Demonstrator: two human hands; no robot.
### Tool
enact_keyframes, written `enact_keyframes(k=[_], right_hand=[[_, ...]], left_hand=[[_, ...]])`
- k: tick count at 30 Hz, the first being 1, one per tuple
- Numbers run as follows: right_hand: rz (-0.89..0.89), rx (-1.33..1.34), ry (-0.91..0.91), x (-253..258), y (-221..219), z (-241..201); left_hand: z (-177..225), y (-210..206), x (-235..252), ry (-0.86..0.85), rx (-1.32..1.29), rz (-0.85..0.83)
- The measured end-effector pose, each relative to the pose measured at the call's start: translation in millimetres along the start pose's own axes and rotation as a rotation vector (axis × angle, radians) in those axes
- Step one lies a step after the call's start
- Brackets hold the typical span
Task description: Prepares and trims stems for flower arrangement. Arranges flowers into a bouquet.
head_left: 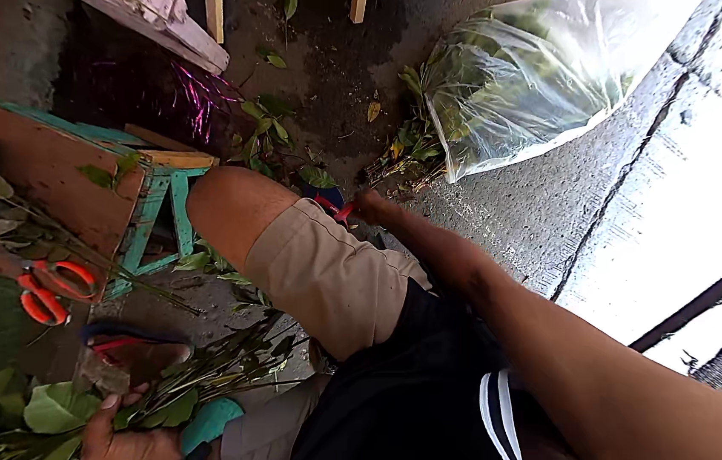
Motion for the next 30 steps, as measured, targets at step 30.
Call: enact_keyframes(k=[30], right_hand=[[0.027, 0.304, -0.042, -18.8, -29.9, -37.8]], left_hand=[[-9.3, 1.7, 2.7, -0.009, 0.056, -0.029]])
Point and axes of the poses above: each hand's wrist, its own x-axis towards the middle knuckle, its own y-axis out of the back of the hand, z = x × y, the point moved 9 cm from there along x, towards the middle knuckle, and after that the axes turned 11 degrees about z, right-handed, at the moved point
